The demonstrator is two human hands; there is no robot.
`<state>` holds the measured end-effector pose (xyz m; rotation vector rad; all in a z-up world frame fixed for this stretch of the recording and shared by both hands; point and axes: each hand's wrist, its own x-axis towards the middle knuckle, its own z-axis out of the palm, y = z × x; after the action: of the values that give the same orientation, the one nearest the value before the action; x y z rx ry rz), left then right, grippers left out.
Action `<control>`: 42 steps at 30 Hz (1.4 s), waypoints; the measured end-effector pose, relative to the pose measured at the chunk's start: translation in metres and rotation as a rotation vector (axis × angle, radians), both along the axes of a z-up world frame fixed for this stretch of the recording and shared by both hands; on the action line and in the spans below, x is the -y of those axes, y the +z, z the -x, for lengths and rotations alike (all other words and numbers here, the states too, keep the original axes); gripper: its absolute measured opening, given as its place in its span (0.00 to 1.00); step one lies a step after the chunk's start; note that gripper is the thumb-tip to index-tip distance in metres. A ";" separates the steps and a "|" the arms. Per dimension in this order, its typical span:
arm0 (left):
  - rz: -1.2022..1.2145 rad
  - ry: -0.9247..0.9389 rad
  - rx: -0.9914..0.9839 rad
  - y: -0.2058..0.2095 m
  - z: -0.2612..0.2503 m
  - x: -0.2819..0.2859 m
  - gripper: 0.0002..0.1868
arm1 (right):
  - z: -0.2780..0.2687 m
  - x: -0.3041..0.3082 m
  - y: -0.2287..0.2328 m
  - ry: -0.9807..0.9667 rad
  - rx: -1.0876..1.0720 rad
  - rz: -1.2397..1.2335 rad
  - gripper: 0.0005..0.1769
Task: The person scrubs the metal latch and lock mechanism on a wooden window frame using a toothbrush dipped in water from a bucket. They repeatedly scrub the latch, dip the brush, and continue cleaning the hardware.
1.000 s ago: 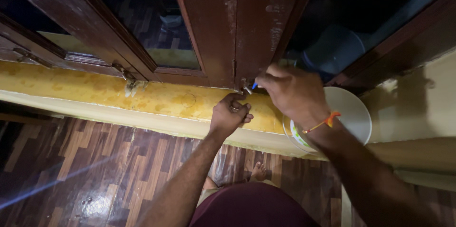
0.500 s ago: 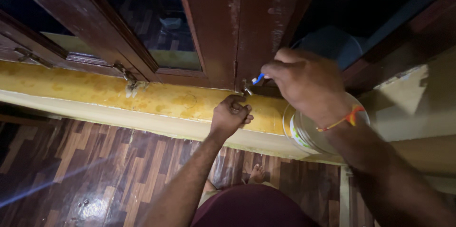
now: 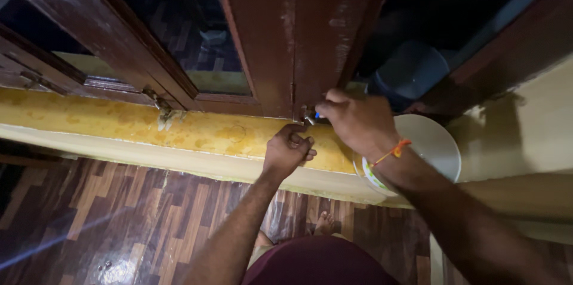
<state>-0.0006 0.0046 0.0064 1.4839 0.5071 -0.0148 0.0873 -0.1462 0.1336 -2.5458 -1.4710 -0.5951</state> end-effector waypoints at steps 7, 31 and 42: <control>0.007 -0.001 -0.019 0.003 0.000 -0.001 0.20 | 0.005 0.008 0.052 0.016 0.047 -0.066 0.07; -0.004 -0.020 -0.046 0.007 -0.001 -0.003 0.20 | -0.003 -0.004 -0.014 -0.009 -0.056 0.103 0.12; 0.032 -0.016 -0.011 0.004 0.000 -0.001 0.21 | 0.006 0.035 0.051 0.022 0.056 -0.044 0.08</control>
<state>-0.0004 0.0058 0.0101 1.4567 0.5017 -0.0431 0.0810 -0.1815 0.1841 -2.4965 -1.4843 -0.6923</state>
